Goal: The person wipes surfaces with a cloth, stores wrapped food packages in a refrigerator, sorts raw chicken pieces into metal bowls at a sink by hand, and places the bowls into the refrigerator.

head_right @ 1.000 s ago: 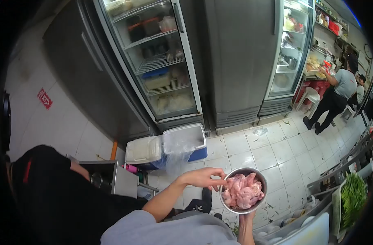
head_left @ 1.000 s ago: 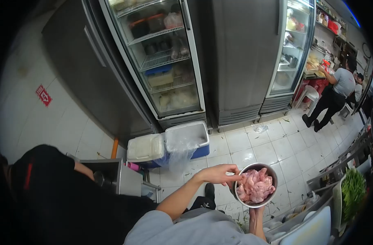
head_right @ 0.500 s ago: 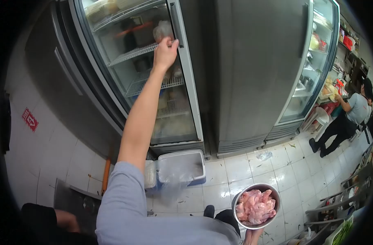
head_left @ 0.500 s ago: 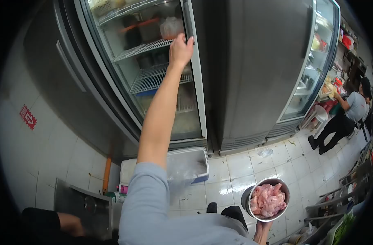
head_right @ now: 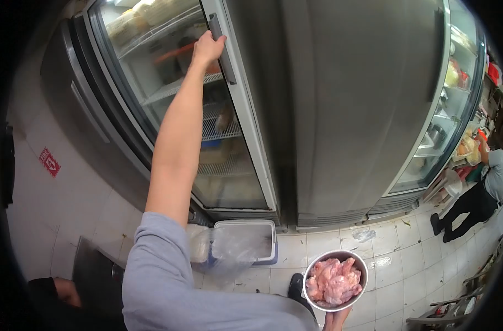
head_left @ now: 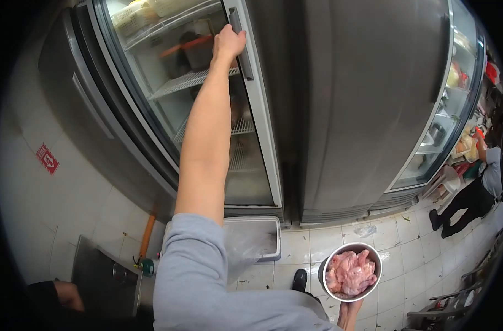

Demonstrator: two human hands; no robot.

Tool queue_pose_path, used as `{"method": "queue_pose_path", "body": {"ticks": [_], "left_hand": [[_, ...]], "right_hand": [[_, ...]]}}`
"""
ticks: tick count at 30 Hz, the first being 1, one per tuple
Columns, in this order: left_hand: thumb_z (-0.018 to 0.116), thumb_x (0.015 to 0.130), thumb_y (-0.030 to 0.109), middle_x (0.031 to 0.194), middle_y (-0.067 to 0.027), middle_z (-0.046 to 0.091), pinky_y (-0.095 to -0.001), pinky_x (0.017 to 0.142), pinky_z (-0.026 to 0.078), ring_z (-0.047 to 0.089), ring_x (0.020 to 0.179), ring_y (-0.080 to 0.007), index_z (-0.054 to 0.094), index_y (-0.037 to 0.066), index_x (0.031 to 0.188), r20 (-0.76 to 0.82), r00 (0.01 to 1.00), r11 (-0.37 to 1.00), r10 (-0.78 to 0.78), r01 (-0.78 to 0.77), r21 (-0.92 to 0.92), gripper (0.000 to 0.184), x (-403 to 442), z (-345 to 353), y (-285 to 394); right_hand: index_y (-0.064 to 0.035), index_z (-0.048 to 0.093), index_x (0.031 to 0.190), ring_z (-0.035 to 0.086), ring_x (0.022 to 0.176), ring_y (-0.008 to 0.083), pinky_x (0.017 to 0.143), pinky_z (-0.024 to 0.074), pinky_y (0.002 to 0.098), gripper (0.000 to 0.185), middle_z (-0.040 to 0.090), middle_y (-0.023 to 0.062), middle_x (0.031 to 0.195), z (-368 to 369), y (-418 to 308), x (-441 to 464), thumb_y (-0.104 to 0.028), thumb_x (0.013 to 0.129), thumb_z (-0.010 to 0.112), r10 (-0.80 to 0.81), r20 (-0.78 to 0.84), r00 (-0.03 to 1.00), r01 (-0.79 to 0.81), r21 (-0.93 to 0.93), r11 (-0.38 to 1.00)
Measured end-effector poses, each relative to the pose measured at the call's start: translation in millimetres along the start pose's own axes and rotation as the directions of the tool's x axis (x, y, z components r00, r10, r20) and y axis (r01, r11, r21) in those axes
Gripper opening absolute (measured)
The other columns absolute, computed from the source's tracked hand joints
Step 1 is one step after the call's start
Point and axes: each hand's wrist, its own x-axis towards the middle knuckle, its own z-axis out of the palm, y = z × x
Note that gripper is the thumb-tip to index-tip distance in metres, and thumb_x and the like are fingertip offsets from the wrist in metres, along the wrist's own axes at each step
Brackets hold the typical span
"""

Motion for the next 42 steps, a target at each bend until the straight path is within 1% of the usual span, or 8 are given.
{"method": "queue_pose_path", "body": {"ticks": [10, 13, 22, 26, 28, 29, 33, 42], "left_hand": [[0.061, 0.091, 0.034, 0.079, -0.0019, 0.058, -0.0259, 0.065, 0.043, 0.049, 0.072, -0.0074, 0.052, 0.002, 0.085, 0.058, 0.995, 0.844, 0.084, -0.04, -0.534, 0.034, -142, -138, 18], [0.058, 0.091, 0.041, 0.134, -0.0161, 0.048, -0.0348, 0.097, 0.04, 0.048, 0.121, -0.0221, 0.034, 0.001, 0.141, -0.145, 0.989, 0.94, -0.028, -0.023, -0.339, 0.068, -234, -226, -10], [0.048, 0.088, 0.059, 0.149, -0.0139, 0.029, -0.0424, 0.115, 0.011, 0.022, 0.139, -0.0251, 0.033, -0.001, 0.141, -0.553, 0.81, 0.976, -0.196, 0.214, -0.032, 0.082, -317, -395, -160], [0.049, 0.09, 0.055, 0.141, -0.015, 0.04, -0.0434, 0.11, 0.028, 0.039, 0.129, -0.0275, 0.04, -0.002, 0.135, -0.545, 0.827, 0.917, 0.136, 0.104, 0.386, 0.074, -332, -429, -237], [0.051, 0.092, 0.047, 0.127, -0.0164, 0.049, -0.0408, 0.094, 0.047, 0.056, 0.106, -0.0274, 0.045, -0.004, 0.126, -0.704, 0.656, 0.497, 0.272, 0.53, 0.687, 0.062, -298, -302, -175], [0.059, 0.089, 0.04, 0.113, -0.016, 0.054, -0.0361, 0.077, 0.055, 0.06, 0.087, -0.0252, 0.048, -0.005, 0.117, -0.587, 0.615, 0.61, 0.527, 0.208, 0.765, 0.055, -317, -296, -204], [0.087, 0.056, 0.022, 0.144, -0.024, 0.034, -0.0426, 0.107, 0.032, 0.034, 0.134, -0.0336, 0.051, 0.005, 0.128, 0.363, 0.916, 0.943, -0.169, 0.258, -0.211, 0.082, -371, -138, -181], [0.09, 0.052, 0.003, 0.1, -0.0023, 0.054, -0.0289, 0.085, 0.044, 0.053, 0.094, -0.0119, 0.053, 0.007, 0.087, 0.235, 0.941, 0.677, -0.245, 0.34, -0.653, 0.051, -350, -123, -146]], "right_hand": [[-0.0032, 0.038, 0.137, 0.048, 0.122, 0.0259, 0.1, 0.0441, 0.0397, 0.05, 0.044, 0.0121, 0.137, -5, 3, 81, -0.031, 0.096, 0.046, 0.141, 0.194, 0.971, -0.115, -0.138, 0.984], [-0.0022, 0.039, 0.135, 0.05, 0.12, 0.0248, 0.1, 0.0444, 0.0386, 0.048, 0.046, 0.0121, 0.135, 32, 3, 89, -0.028, 0.096, 0.047, 0.184, 0.186, 0.965, -0.137, -0.239, 0.961], [-0.0021, 0.057, 0.116, 0.061, 0.096, 0.0153, 0.084, 0.0513, 0.0305, 0.027, 0.062, 0.0083, 0.109, 201, 82, 121, -0.018, 0.095, 0.051, 0.409, 0.273, 0.871, -0.29, -0.387, 0.876], [-0.0013, 0.06, 0.11, 0.063, 0.092, 0.0165, 0.082, 0.053, 0.0308, 0.022, 0.064, 0.0092, 0.106, 265, 159, 134, -0.014, 0.096, 0.048, 0.483, 0.274, 0.832, -0.358, -0.401, 0.843], [-0.0016, 0.06, 0.109, 0.064, 0.089, 0.0165, 0.081, 0.0536, 0.0316, 0.021, 0.064, 0.0091, 0.104, 320, 193, 123, -0.014, 0.096, 0.049, 0.505, 0.248, 0.827, -0.389, -0.395, 0.832], [-0.0019, 0.06, 0.109, 0.064, 0.089, 0.0173, 0.082, 0.0536, 0.0321, 0.021, 0.064, 0.0097, 0.104, 333, 215, 127, -0.014, 0.096, 0.049, 0.517, 0.253, 0.818, -0.399, -0.397, 0.826], [-0.0062, 0.064, 0.101, 0.063, 0.081, 0.0155, 0.073, 0.0534, 0.0307, 0.014, 0.066, 0.005, 0.094, 374, 242, 107, -0.007, 0.091, 0.054, 0.555, 0.26, 0.79, -0.406, -0.458, 0.791], [-0.0147, 0.036, 0.062, 0.033, 0.046, 0.0061, 0.041, 0.0244, 0.0236, 0.031, 0.04, -0.0058, 0.06, 453, 196, 86, 0.007, 0.072, 0.056, 0.582, 0.458, 0.672, -0.233, -0.616, 0.753]]}}
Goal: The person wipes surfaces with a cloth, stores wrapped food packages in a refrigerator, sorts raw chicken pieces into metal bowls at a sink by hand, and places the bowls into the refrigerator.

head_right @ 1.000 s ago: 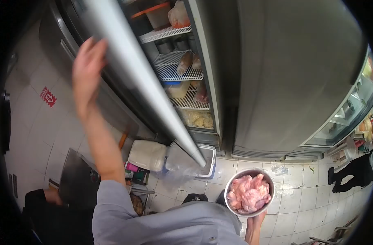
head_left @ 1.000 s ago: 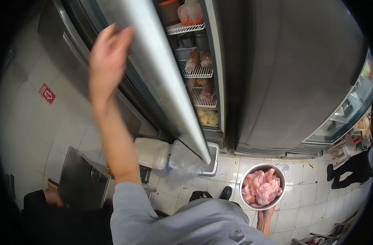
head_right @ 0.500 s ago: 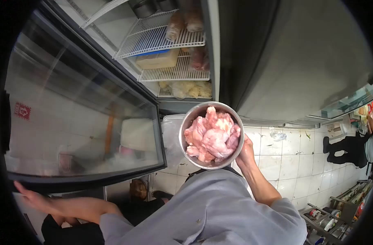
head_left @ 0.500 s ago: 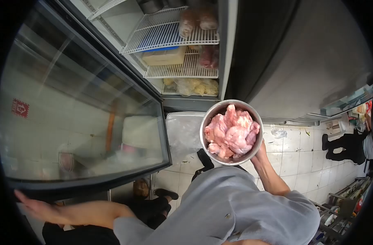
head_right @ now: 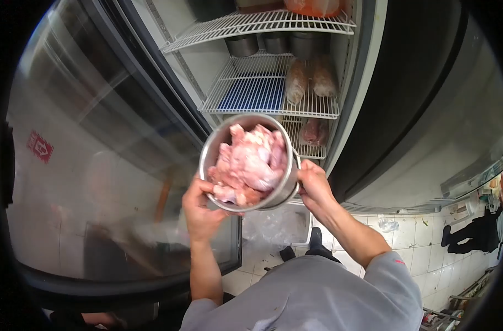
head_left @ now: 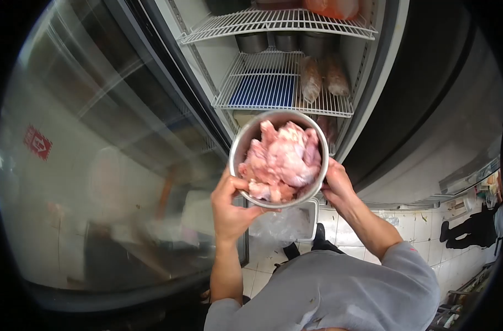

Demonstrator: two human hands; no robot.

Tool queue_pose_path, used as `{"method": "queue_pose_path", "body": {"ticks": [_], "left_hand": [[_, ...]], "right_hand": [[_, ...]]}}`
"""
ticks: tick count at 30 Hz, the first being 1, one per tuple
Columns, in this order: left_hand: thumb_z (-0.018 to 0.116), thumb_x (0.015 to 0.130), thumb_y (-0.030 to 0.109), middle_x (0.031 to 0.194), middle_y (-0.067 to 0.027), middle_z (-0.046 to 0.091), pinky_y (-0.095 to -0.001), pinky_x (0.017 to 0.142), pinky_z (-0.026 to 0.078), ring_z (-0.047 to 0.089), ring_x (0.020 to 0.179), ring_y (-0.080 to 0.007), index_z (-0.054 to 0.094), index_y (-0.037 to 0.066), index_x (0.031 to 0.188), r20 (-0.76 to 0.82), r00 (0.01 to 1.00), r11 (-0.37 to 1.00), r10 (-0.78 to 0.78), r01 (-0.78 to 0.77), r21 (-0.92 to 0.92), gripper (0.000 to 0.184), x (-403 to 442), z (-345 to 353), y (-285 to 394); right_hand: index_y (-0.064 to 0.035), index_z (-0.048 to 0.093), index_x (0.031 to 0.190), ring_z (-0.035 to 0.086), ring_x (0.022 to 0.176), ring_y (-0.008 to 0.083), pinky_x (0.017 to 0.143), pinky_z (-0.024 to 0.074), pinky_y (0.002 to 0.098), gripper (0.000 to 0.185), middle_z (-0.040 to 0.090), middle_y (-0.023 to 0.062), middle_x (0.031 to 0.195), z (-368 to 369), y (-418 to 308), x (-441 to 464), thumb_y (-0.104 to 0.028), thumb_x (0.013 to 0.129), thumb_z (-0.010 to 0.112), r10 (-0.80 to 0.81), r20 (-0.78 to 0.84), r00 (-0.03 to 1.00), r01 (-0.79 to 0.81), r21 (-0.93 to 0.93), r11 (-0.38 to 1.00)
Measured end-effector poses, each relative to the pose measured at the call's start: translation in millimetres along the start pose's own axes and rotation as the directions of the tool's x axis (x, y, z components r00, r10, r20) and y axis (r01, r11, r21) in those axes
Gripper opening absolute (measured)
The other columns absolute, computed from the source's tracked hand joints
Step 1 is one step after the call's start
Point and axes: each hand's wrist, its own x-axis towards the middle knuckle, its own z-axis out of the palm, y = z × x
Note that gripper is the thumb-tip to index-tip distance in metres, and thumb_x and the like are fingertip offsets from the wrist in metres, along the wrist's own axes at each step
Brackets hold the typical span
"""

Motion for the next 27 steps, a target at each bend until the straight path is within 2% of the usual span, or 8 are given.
{"method": "queue_pose_path", "body": {"ticks": [3, 4, 6, 8, 14, 20, 23, 27], "left_hand": [[0.089, 0.052, 0.002, 0.099, -0.0016, 0.054, -0.0281, 0.082, 0.045, 0.055, 0.09, -0.0127, 0.051, 0.008, 0.089, -0.11, 0.988, 0.994, 0.105, -0.102, 0.029, 0.053, 23, -2, 20], [0.091, 0.055, 0.014, 0.096, -0.0039, 0.059, -0.0267, 0.074, 0.052, 0.059, 0.088, -0.0127, 0.053, 0.005, 0.081, -0.226, 0.974, 0.991, -0.018, -0.012, -0.131, 0.047, 29, -5, 24], [0.09, 0.057, 0.011, 0.094, -0.0042, 0.059, -0.0263, 0.073, 0.054, 0.059, 0.089, -0.0122, 0.052, 0.005, 0.082, -0.285, 0.94, 0.982, 0.186, -0.168, 0.087, 0.046, 63, -45, 2], [0.088, 0.06, 0.006, 0.092, -0.0042, 0.058, -0.0267, 0.072, 0.055, 0.058, 0.089, -0.0123, 0.051, 0.004, 0.085, -0.342, 0.939, 0.981, 0.041, -0.103, -0.165, 0.044, 86, -54, 18], [0.086, 0.062, 0.003, 0.084, -0.0029, 0.058, -0.0267, 0.069, 0.054, 0.058, 0.078, -0.0134, 0.052, 0.004, 0.083, -0.36, 0.928, 0.994, 0.092, -0.067, 0.082, 0.04, 168, -39, -54], [0.087, 0.057, 0.041, 0.085, -0.0181, 0.067, -0.0397, 0.076, 0.049, 0.065, 0.08, -0.0319, 0.063, 0.005, 0.081, -0.45, 0.892, 0.824, -0.043, 0.286, 0.488, 0.05, 272, 21, -163], [0.083, 0.066, 0.032, 0.085, -0.0195, 0.067, -0.0403, 0.076, 0.049, 0.065, 0.085, -0.0342, 0.063, 0.006, 0.085, -0.365, 0.881, 0.786, 0.3, -0.013, 0.618, 0.038, 320, 37, -231], [0.074, 0.078, 0.016, 0.104, -0.0184, 0.064, -0.0365, 0.082, 0.048, 0.063, 0.095, -0.031, 0.057, 0.009, 0.114, -0.463, 0.886, 0.968, -0.023, 0.136, 0.211, 0.04, 343, 19, -274]], "right_hand": [[-0.0135, 0.038, 0.063, 0.034, 0.045, 0.0072, 0.041, 0.0237, 0.0234, 0.028, 0.041, -0.0041, 0.058, 22, -27, 21, 0.007, 0.07, 0.055, 0.013, 0.057, 0.998, -0.01, -0.049, 0.999], [-0.0131, 0.039, 0.062, 0.034, 0.045, 0.0076, 0.04, 0.0235, 0.0234, 0.028, 0.041, -0.0034, 0.058, 30, -37, 29, 0.008, 0.069, 0.055, 0.023, 0.086, 0.996, -0.017, -0.069, 0.997], [-0.0126, 0.038, 0.062, 0.033, 0.044, 0.0082, 0.04, 0.0236, 0.0235, 0.029, 0.041, -0.0024, 0.057, 55, -43, 61, 0.01, 0.066, 0.056, 0.058, 0.115, 0.992, -0.046, -0.103, 0.994], [-0.0124, 0.038, 0.061, 0.033, 0.044, 0.0081, 0.04, 0.0235, 0.0234, 0.03, 0.041, -0.0025, 0.057, 38, -46, 72, 0.01, 0.064, 0.056, 0.079, 0.065, 0.995, -0.071, -0.117, 0.991], [-0.0122, 0.038, 0.061, 0.034, 0.041, 0.0076, 0.038, 0.0221, 0.0231, 0.03, 0.042, -0.0022, 0.056, -5, -78, 62, 0.012, 0.065, 0.055, -0.027, -0.061, 0.998, 0.021, -0.101, 0.995], [-0.0109, 0.041, 0.064, 0.036, 0.042, 0.0065, 0.037, 0.0219, 0.0208, 0.025, 0.045, -0.0006, 0.058, 15, -116, 60, 0.01, 0.069, 0.056, -0.14, -0.026, 0.99, 0.139, -0.025, 0.99], [-0.0088, 0.044, 0.067, 0.037, 0.045, 0.0067, 0.038, 0.0233, 0.0209, 0.02, 0.048, 0.001, 0.061, 33, -121, 92, 0.007, 0.07, 0.056, -0.161, 0.008, 0.987, 0.161, -0.002, 0.987], [-0.007, 0.047, 0.067, 0.036, 0.047, 0.0076, 0.038, 0.0234, 0.0212, 0.017, 0.046, 0.0008, 0.064, 77, -123, 138, 0.007, 0.07, 0.057, -0.173, -0.028, 0.985, 0.174, 0.041, 0.984]]}}
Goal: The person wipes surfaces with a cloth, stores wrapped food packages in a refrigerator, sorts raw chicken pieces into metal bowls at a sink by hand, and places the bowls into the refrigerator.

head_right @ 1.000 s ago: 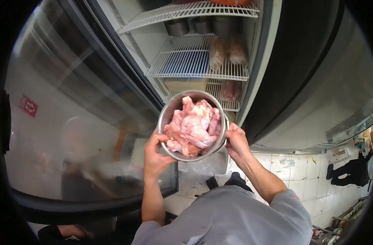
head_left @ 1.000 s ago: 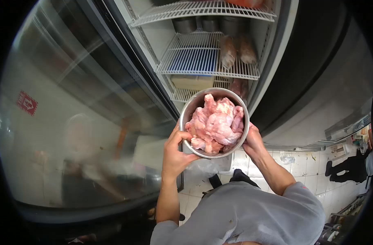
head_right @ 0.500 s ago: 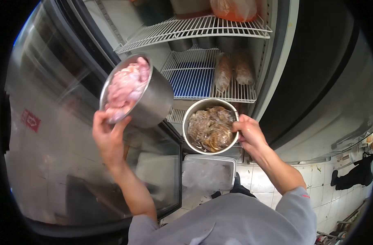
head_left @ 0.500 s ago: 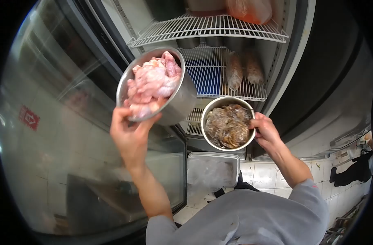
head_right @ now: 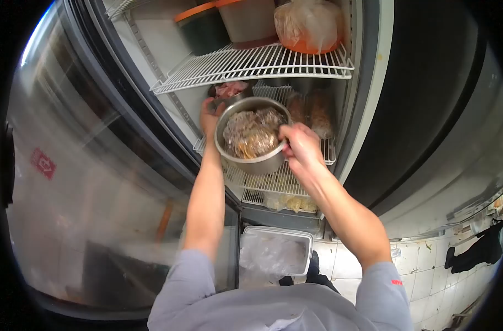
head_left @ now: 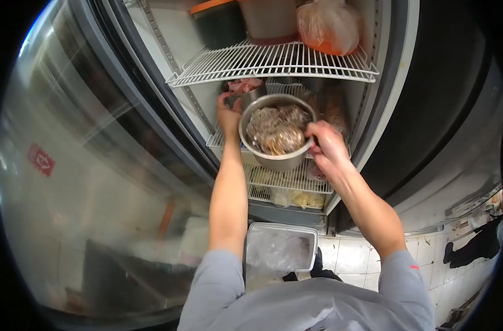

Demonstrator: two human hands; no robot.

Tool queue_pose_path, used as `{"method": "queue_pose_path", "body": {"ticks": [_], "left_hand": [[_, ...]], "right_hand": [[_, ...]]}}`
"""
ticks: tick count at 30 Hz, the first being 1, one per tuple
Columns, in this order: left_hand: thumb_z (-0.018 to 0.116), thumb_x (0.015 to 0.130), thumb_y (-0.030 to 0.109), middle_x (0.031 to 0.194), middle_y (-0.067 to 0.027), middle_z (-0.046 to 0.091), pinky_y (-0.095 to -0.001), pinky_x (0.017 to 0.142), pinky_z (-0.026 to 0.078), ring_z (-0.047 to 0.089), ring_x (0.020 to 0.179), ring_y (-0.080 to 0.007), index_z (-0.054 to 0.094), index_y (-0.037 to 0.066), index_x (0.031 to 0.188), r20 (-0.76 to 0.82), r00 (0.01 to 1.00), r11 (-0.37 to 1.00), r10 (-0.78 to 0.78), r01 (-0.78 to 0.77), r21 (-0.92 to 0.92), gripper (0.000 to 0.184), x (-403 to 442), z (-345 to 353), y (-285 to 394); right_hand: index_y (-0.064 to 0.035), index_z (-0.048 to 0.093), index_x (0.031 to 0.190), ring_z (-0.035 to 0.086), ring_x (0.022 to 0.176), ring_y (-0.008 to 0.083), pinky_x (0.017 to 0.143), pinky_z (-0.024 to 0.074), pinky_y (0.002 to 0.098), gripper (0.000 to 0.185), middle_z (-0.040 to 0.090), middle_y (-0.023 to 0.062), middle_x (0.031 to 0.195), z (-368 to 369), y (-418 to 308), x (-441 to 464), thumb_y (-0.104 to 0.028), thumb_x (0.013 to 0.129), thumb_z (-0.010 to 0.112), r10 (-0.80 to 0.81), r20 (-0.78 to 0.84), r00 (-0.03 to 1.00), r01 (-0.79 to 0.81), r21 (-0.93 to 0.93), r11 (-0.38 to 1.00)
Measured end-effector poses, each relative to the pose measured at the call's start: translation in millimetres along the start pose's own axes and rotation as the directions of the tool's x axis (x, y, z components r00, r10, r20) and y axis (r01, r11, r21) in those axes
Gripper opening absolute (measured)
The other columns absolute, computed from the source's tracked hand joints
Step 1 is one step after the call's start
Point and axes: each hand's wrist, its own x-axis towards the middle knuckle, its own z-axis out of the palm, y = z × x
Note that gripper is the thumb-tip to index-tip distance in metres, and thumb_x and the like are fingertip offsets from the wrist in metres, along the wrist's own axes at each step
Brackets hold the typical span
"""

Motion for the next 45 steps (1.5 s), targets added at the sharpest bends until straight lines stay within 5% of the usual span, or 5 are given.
{"method": "queue_pose_path", "body": {"ticks": [8, 12, 34, 44, 45], "left_hand": [[0.06, 0.089, 0.005, 0.112, -0.0108, 0.058, -0.0304, 0.094, 0.043, 0.055, 0.106, -0.0201, 0.05, 0.0, 0.119, 0.105, 0.861, 0.856, -0.498, 0.507, -0.098, 0.032, -414, -214, 37], [0.061, 0.083, 0.004, 0.096, -0.0118, 0.062, -0.0316, 0.073, 0.047, 0.06, 0.081, -0.0217, 0.052, -0.002, 0.114, -0.45, 0.697, 0.663, -0.558, 0.701, 0.264, 0.033, -605, -368, -13], [0.041, 0.065, -0.015, 0.143, -0.0188, 0.029, -0.0401, 0.109, 0.03, 0.03, 0.134, -0.0349, 0.055, 0.012, 0.122, -0.266, 0.883, 0.776, -0.386, 0.467, 0.424, 0.065, -628, -250, 145], [0.057, 0.074, 0.008, 0.132, -0.0267, 0.043, -0.0403, 0.102, 0.04, 0.032, 0.132, -0.0377, 0.06, 0.013, 0.115, -0.786, 0.035, 0.149, -0.617, 0.986, -0.074, 0.042, -964, -211, 188], [0.058, 0.074, 0.01, 0.132, -0.027, 0.044, -0.0401, 0.102, 0.04, 0.031, 0.133, -0.0375, 0.061, 0.012, 0.114, -0.787, -0.069, 0.076, -0.613, 0.986, -0.145, 0.04, -990, -209, 196]], "right_hand": [[-0.0046, 0.049, 0.063, 0.048, 0.041, 0.0129, 0.034, 0.0264, 0.0233, 0.019, 0.053, 0.0063, 0.056, 63, 56, 105, 0.008, 0.066, 0.062, 0.005, -0.047, 0.999, 0.0, 0.122, 0.992], [-0.0017, 0.053, 0.066, 0.05, 0.041, 0.0147, 0.034, 0.0364, 0.0252, 0.015, 0.055, 0.0083, 0.06, 85, 89, 126, 0.006, 0.07, 0.065, 0.024, -0.016, 1.0, -0.02, 0.176, 0.984], [-0.0061, 0.028, 0.144, 0.04, 0.127, 0.0288, 0.101, 0.0382, 0.0383, 0.087, 0.032, 0.0154, 0.145, -162, 148, -191, -0.002, 0.071, 0.075, 0.328, 0.935, 0.139, 0.487, -0.353, 0.799], [0.0095, 0.052, 0.106, 0.061, 0.084, 0.025, 0.075, 0.0536, 0.0364, 0.036, 0.062, 0.0241, 0.093, -241, 175, -102, -0.016, 0.086, 0.069, -0.196, 0.625, 0.756, 0.563, -0.468, 0.682], [0.0077, 0.059, 0.1, 0.063, 0.081, 0.0284, 0.073, 0.0531, 0.0413, 0.033, 0.064, 0.0242, 0.086, -231, 134, -135, -0.021, 0.087, 0.066, -0.335, 0.77, 0.544, 0.839, -0.51, 0.191]]}}
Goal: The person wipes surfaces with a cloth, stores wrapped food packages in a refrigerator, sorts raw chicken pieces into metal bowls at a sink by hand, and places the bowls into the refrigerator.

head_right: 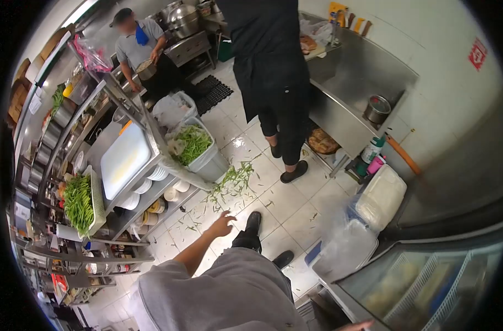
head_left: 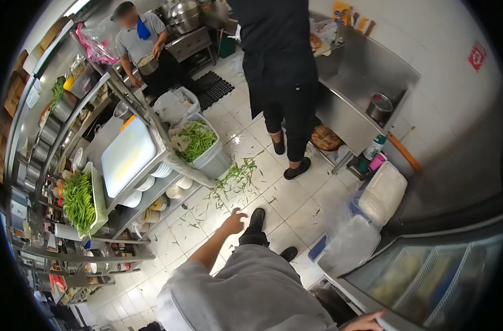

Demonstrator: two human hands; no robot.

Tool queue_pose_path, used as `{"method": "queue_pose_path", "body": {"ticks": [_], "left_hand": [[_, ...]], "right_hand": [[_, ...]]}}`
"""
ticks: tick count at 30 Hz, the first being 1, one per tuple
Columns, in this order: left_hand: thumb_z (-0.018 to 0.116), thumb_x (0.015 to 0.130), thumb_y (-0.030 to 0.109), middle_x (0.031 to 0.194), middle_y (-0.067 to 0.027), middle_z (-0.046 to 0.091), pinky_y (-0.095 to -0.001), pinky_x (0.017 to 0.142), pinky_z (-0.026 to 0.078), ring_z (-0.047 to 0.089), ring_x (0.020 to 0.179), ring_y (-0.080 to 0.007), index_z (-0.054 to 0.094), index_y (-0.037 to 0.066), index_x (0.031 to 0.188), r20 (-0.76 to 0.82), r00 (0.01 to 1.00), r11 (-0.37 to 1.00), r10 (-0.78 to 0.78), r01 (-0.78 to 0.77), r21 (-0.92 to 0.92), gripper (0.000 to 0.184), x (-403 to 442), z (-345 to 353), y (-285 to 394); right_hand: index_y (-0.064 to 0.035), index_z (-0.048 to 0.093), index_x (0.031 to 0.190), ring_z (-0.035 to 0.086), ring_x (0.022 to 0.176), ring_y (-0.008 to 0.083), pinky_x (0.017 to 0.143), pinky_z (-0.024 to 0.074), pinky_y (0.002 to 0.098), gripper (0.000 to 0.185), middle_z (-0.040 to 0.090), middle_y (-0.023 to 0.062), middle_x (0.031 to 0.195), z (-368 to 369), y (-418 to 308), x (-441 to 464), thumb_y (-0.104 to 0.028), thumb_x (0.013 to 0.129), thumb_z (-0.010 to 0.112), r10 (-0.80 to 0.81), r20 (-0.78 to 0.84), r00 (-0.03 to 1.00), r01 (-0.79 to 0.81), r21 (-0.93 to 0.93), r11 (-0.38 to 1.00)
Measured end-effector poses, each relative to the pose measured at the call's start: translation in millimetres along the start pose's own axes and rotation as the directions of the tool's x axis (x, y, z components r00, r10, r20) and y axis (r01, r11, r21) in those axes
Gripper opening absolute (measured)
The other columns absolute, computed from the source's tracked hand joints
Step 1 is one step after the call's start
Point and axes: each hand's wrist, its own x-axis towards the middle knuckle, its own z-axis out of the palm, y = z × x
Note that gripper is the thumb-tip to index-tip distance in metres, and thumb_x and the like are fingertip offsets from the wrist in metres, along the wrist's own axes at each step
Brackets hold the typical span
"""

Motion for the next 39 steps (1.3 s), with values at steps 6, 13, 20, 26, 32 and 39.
{"method": "queue_pose_path", "body": {"ticks": [6, 13, 20, 26, 32, 39], "left_hand": [[0.065, 0.076, 0.012, 0.139, -0.0257, 0.033, -0.0418, 0.102, 0.04, 0.037, 0.128, -0.0403, 0.06, 0.014, 0.115, -0.122, 0.984, 0.992, -0.126, 0.126, -0.007, 0.04, 26, -58, -92], [0.065, 0.076, 0.012, 0.139, -0.0255, 0.034, -0.0415, 0.096, 0.044, 0.053, 0.111, -0.0374, 0.06, 0.011, 0.115, -0.316, 0.949, 0.996, 0.016, -0.043, -0.079, 0.039, 145, -186, -124], [0.063, 0.081, 0.011, 0.14, -0.0196, 0.033, -0.0378, 0.085, 0.05, 0.066, 0.083, -0.0296, 0.059, 0.013, 0.115, -0.403, 0.899, 0.959, 0.171, -0.245, -0.141, 0.035, 311, -361, -63], [0.065, 0.081, 0.012, 0.14, -0.019, 0.036, -0.0373, 0.084, 0.05, 0.066, 0.083, -0.0292, 0.06, 0.013, 0.112, -0.487, 0.866, 0.955, 0.116, -0.231, -0.184, 0.032, 415, -472, -66], [0.064, 0.082, 0.016, 0.126, -0.0172, 0.051, -0.0375, 0.089, 0.048, 0.057, 0.109, -0.03, 0.063, 0.009, 0.111, -0.624, 0.78, 0.998, 0.053, -0.064, 0.005, 0.03, 429, -499, -174], [0.059, 0.084, 0.018, 0.076, -0.008, 0.064, -0.0304, 0.052, 0.046, 0.055, 0.052, -0.0133, 0.061, 0.008, 0.117, -0.209, 0.647, 0.514, -0.733, 0.326, -0.794, 0.035, 410, -463, -242]], "right_hand": [[0.0116, 0.044, 0.115, 0.053, 0.085, 0.0348, 0.078, 0.0449, 0.0462, 0.06, 0.053, 0.0279, 0.098, 40, -11, -20, -0.041, 0.09, 0.057, -0.457, -0.048, 0.888, 0.444, -0.169, 0.88], [0.0085, 0.047, 0.114, 0.056, 0.083, 0.0306, 0.076, 0.0473, 0.0416, 0.053, 0.056, 0.0235, 0.096, 203, -138, -149, -0.036, 0.088, 0.061, -0.348, 0.646, 0.68, 0.295, 0.194, 0.936], [0.0053, 0.051, 0.114, 0.059, 0.081, 0.0263, 0.075, 0.0498, 0.037, 0.047, 0.06, 0.019, 0.093, 338, -234, -250, -0.031, 0.087, 0.064, -0.262, 0.956, 0.134, 0.158, 0.24, 0.958], [0.0026, 0.054, 0.113, 0.061, 0.079, 0.0227, 0.073, 0.0519, 0.033, 0.042, 0.063, 0.0152, 0.091, 449, -230, -307, -0.026, 0.085, 0.067, -0.09, 0.985, -0.148, 0.227, 0.123, 0.966], [-0.0001, 0.056, 0.112, 0.063, 0.078, 0.0191, 0.072, 0.054, 0.0291, 0.038, 0.066, 0.0113, 0.088, 532, -190, -344, -0.022, 0.084, 0.07, -0.211, 0.919, -0.332, 0.095, 0.255, 0.962], [-0.0016, 0.066, 0.092, 0.065, 0.076, 0.0262, 0.066, 0.0522, 0.0379, 0.032, 0.064, 0.0206, 0.078, 716, -470, -393, -0.032, 0.081, 0.065, -0.19, 0.938, -0.292, 0.398, 0.299, 0.867]]}}
